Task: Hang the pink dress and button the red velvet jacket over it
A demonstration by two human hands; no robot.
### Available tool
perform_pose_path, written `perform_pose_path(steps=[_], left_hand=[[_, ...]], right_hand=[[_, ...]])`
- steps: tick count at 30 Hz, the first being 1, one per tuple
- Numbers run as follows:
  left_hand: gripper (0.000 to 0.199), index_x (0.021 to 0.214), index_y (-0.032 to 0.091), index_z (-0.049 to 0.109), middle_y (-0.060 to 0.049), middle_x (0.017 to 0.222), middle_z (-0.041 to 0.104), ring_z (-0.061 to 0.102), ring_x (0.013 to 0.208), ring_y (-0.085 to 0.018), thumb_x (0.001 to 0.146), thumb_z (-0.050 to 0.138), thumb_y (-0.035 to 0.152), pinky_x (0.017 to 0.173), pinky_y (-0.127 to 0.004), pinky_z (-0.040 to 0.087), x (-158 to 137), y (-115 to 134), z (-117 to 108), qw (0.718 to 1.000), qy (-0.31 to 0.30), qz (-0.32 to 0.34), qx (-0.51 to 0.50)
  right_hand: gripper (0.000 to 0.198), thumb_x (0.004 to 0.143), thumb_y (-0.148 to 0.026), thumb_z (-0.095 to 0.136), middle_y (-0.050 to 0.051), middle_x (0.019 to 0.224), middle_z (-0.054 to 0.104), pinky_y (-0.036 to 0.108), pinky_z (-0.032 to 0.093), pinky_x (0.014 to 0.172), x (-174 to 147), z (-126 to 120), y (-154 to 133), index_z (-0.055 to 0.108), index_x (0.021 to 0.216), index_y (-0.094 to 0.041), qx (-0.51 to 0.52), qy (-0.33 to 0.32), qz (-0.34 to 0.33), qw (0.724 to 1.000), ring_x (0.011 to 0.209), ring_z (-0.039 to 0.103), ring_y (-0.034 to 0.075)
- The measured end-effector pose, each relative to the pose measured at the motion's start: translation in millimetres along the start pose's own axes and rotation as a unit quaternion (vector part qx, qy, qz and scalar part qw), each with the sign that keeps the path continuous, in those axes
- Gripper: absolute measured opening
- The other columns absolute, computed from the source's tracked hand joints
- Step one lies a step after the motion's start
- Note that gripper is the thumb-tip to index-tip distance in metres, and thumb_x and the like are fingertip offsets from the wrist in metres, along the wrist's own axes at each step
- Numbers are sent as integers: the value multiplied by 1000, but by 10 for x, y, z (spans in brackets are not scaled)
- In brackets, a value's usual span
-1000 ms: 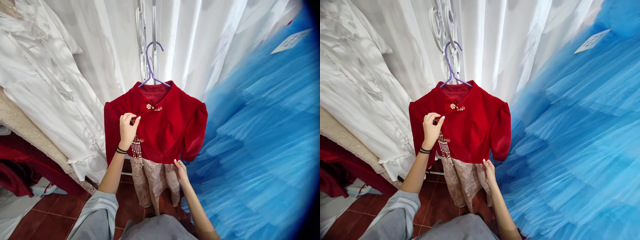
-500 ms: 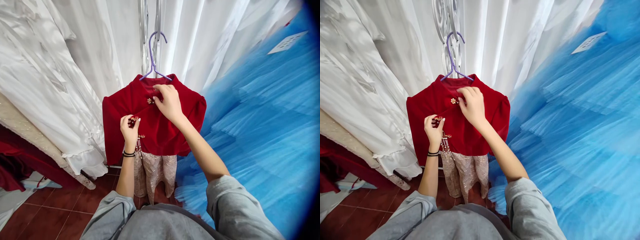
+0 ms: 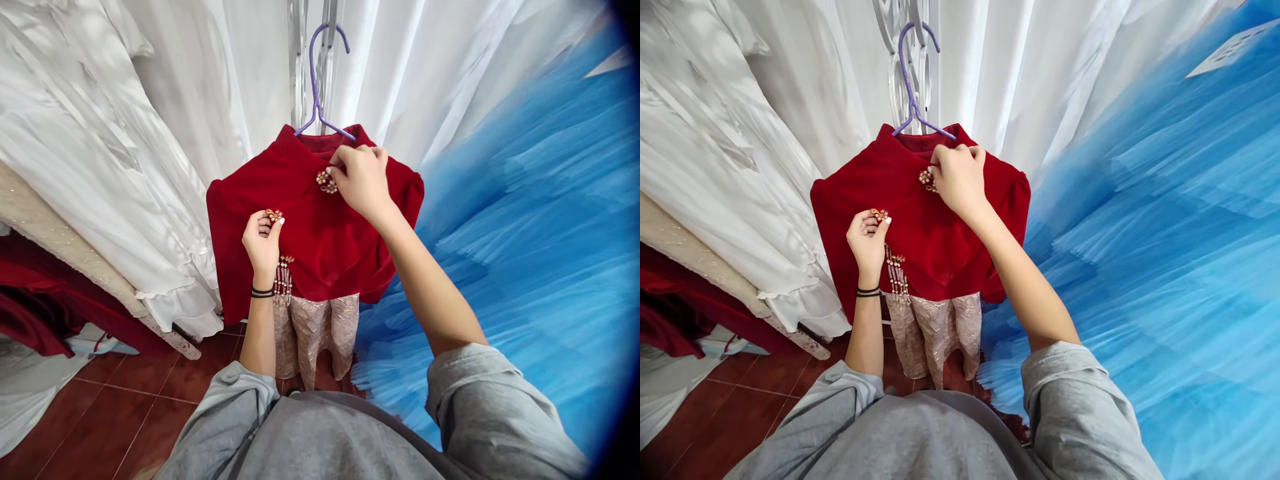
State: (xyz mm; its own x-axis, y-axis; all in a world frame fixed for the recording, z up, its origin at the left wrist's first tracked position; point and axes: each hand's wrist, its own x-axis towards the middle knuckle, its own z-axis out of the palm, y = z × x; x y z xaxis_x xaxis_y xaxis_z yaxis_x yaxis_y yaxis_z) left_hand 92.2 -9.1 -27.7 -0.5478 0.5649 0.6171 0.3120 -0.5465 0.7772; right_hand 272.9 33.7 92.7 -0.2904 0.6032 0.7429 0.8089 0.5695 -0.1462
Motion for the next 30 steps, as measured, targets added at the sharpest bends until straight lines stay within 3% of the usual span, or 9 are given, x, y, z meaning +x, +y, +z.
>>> perform_pose_path(steps=[5, 9, 14, 17, 20, 23, 26, 28, 30], left_hand=[[23, 97, 14, 63, -3, 83, 67, 57, 67, -10, 78, 72, 25, 62, -20, 48, -54, -58, 18, 998, -20, -2, 55], [25, 97, 14, 64, -8, 94, 69, 62, 76, -12, 79, 71, 30, 63, -21, 50, -81, -120, -1, 999, -29, -8, 24], [28, 107, 16, 62, -10, 102, 69, 65, 83, -14, 81, 68, 24, 68, -23, 53, -127, -168, -30, 999, -14, -3, 49], [32, 113, 17, 61, -10, 107, 67, 64, 92, -17, 82, 68, 22, 76, -28, 55, -221, -249, -63, 994, 8, 38, 103], [32, 114, 16, 62, -12, 111, 65, 62, 101, -21, 84, 68, 25, 84, -33, 53, -335, -348, -102, 984, 24, 79, 160], [31, 114, 15, 62, -14, 114, 64, 60, 106, -23, 88, 63, 31, 87, -36, 51, -402, -418, -154, 980, 32, 89, 175], [27, 110, 15, 64, -14, 110, 65, 60, 104, -22, 96, 45, 28, 90, -36, 50, -382, -451, -222, 977, 66, 106, 174], [31, 108, 14, 66, -15, 109, 65, 59, 107, -23, 95, 38, 20, 99, -39, 46, -328, -464, -248, 966, 91, 138, 200], [33, 115, 13, 65, -17, 118, 63, 55, 117, -26, 93, 42, 20, 109, -44, 38, -259, -469, -233, 951, 97, 164, 244]], right_hand=[[21, 94, -20, 41, 10, 100, 65, 57, 29, 106, -55, 191, -30, 61, 100, -20, -35, 22, -12, 999, 106, 51, 29], [25, 95, -20, 43, 10, 119, 65, 50, 33, 104, -320, 179, -180, 60, 113, -21, -13, 94, -11, 995, 111, 53, 27], [24, 94, -18, 50, 12, 117, 69, 42, 41, 95, -1262, 593, -300, 59, 116, -19, 75, 222, -16, 972, 108, 60, 24], [25, 91, -12, 49, 8, 104, 72, 39, 45, 88, -1941, 984, -271, 60, 111, -19, 119, 192, -22, 974, 96, 66, 20], [25, 91, -13, 48, 9, 103, 72, 38, 48, 85, -2309, 1196, -106, 63, 111, -18, 117, 165, 31, 979, 95, 67, 20], [29, 91, -18, 48, 12, 107, 70, 41, 51, 88, -2283, 1126, 94, 63, 116, -18, 91, 215, 97, 968, 101, 65, 23], [47, 91, -33, 52, 19, 130, 60, 52, 47, 101, -2047, 927, 153, 52, 136, -18, 34, 244, 162, 956, 121, 57, 30], [72, 88, -48, 57, 26, 148, 42, 59, 40, 108, -1856, 840, 80, 37, 149, -15, -2, 213, 205, 955, 137, 42, 37], [94, 81, -62, 60, 30, 157, 24, 66, 33, 110, -1656, 830, -38, 26, 154, -12, -28, 145, 229, 962, 145, 27, 43]])
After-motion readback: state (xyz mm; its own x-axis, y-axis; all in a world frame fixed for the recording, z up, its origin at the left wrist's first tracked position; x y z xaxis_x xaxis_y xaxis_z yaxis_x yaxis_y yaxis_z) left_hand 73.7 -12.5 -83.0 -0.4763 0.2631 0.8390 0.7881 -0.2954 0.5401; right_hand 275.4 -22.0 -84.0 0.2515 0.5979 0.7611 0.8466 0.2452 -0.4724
